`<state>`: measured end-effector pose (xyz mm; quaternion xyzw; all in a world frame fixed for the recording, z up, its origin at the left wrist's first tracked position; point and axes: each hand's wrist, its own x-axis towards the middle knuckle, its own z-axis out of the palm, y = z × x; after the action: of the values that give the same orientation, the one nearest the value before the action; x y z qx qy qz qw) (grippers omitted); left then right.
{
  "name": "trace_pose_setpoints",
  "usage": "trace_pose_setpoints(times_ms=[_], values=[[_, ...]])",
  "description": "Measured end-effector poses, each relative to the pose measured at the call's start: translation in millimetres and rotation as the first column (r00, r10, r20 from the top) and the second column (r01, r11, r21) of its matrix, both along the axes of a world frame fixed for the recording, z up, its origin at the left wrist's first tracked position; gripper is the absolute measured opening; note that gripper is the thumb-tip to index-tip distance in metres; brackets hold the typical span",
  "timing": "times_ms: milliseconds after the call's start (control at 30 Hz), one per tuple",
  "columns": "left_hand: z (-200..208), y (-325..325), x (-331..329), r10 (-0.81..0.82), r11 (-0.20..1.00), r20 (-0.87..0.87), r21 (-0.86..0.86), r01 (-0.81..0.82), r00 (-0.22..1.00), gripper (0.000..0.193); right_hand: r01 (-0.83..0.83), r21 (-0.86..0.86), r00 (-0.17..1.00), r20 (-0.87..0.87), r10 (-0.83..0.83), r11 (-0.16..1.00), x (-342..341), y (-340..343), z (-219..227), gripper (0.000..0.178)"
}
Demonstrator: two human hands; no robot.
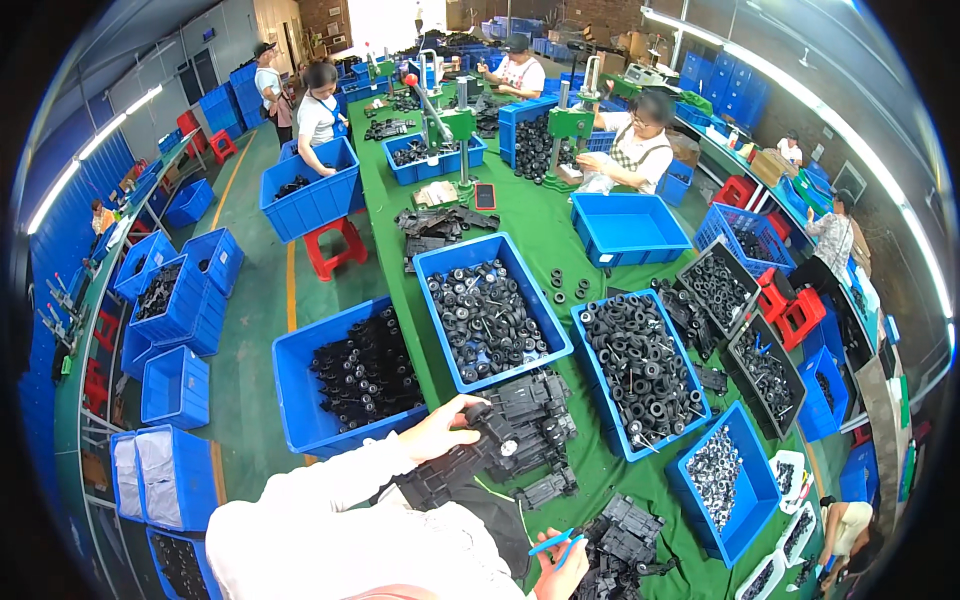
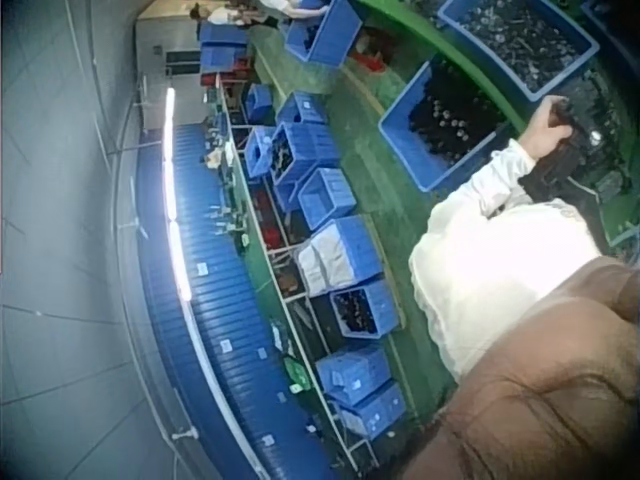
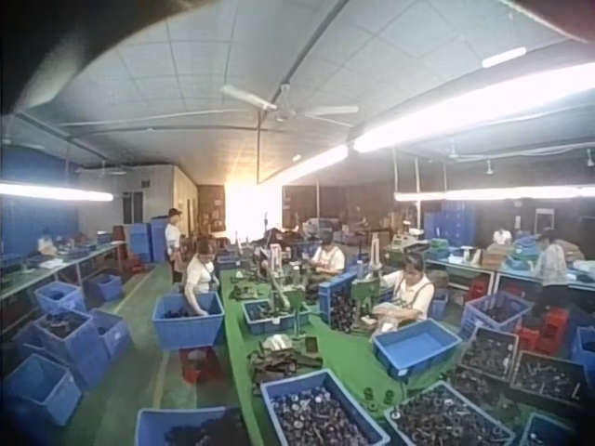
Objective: The person assembles toy car frames by attaching wheels onto chassis bases and trimming components with pliers.
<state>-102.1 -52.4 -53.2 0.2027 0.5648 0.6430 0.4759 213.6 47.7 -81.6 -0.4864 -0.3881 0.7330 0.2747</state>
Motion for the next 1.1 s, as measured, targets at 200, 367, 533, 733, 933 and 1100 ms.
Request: trace_pose_setpoints(times_ms=[200,367,533,733,933,1100], values=[[3,-6,1,0.049,0.998,-0.032,-0.034,-0.05,0.998,0.054,-0.024,-0.004,0.999,0.024,0.024,1.0,8,14,-6,0.056],[4,8,-6,0.046,0.998,-0.021,-0.042,-0.046,0.999,0.052,0.038,0.001,0.998,0.057,-0.038,0.999,6,14,1,0.057],[-6,20,-25,-0.02,0.999,-0.026,0.037,0.021,0.999,0.053,0.111,0.011,0.99,0.09,-0.111,0.994,-11,6,-1,0.058],[-17,30,-72,-0.083,0.996,0.119,0.003,0.084,0.989,0.054,0.127,-0.023,0.986,0.116,-0.123,0.992,-51,0,-7,0.059],[-22,17,-117,-0.035,0.999,0.084,0.008,0.035,0.996,0.055,0.098,0.015,0.984,0.151,-0.099,0.995,-113,-7,18,0.058],[-40,7,-137,0.008,0.996,0.157,0.084,-0.022,0.988,0.055,0.077,0.004,0.986,0.147,-0.077,0.997,-132,-7,13,0.056]])
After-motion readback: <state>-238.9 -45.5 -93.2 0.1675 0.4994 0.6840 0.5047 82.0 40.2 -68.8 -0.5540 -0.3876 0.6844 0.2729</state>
